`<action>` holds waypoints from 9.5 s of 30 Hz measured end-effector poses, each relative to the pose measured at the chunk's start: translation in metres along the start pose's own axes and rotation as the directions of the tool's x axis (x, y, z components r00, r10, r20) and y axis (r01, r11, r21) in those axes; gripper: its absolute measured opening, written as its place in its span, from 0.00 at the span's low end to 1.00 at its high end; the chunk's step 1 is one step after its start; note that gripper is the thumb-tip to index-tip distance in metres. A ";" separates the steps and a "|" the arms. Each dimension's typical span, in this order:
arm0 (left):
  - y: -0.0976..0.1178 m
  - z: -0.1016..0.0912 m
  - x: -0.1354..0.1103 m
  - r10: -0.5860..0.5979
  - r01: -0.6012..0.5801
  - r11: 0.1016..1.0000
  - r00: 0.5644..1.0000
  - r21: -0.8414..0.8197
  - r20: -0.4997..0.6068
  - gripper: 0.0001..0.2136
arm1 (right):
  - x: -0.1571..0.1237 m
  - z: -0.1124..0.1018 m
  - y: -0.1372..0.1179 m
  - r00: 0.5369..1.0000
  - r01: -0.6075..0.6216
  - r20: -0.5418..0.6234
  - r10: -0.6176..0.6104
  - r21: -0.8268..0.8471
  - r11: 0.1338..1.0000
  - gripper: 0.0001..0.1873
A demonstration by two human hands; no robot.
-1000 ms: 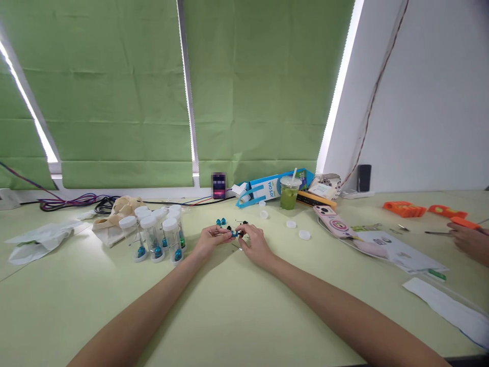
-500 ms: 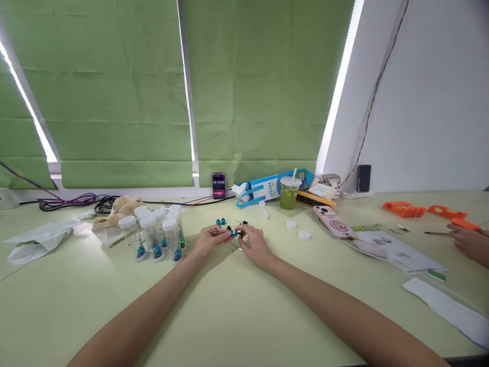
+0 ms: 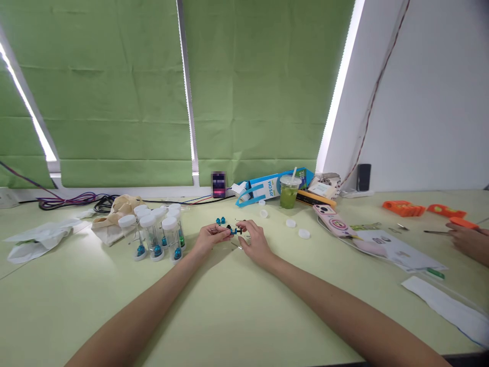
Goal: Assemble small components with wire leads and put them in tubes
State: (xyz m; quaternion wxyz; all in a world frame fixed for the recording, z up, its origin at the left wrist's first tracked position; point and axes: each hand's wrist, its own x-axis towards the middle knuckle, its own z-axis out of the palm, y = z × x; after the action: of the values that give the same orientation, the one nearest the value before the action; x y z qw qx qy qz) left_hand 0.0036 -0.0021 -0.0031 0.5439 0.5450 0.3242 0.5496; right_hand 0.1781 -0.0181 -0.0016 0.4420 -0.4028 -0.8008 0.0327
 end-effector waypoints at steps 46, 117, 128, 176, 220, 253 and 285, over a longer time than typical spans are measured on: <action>-0.004 -0.002 0.002 0.016 -0.016 1.000 1.000 -0.015 0.015 0.10 | -0.001 0.004 0.005 1.000 -0.004 0.029 0.004 -0.003 1.000 0.20; -0.002 -0.001 0.002 -0.009 0.008 1.000 1.000 -0.015 -0.004 0.11 | -0.001 0.003 0.003 0.999 -0.034 -0.006 0.033 -0.071 0.997 0.20; -0.001 -0.001 0.001 -0.001 0.001 1.000 1.000 -0.011 -0.006 0.10 | 0.000 -0.001 -0.004 0.999 0.024 -0.021 -0.026 -0.059 0.998 0.23; -0.007 -0.002 0.002 0.016 -0.015 1.000 1.000 -0.023 0.010 0.10 | -0.001 0.006 0.004 1.000 0.003 0.015 -0.002 -0.040 0.999 0.18; -0.003 -0.001 0.001 0.001 -0.001 1.000 1.000 -0.030 -0.006 0.11 | -0.002 0.005 0.003 0.999 -0.034 0.012 0.034 -0.054 0.998 0.21; -0.001 0.001 -0.001 0.012 -0.012 1.000 1.000 -0.007 -0.006 0.11 | -0.001 0.003 0.000 0.999 0.026 -0.016 -0.027 -0.043 0.999 0.20; -0.001 0.003 -0.001 0.027 -0.026 0.999 0.999 -0.022 0.032 0.09 | -0.001 0.007 0.005 1.000 0.009 -0.003 -0.009 -0.018 1.000 0.17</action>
State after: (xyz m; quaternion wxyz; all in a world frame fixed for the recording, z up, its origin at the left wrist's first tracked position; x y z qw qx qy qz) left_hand 0.0062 -0.0036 -0.0041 0.5476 0.5520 0.3020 0.5515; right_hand 0.1764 -0.0127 -0.0087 0.4396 -0.4033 -0.8023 0.0230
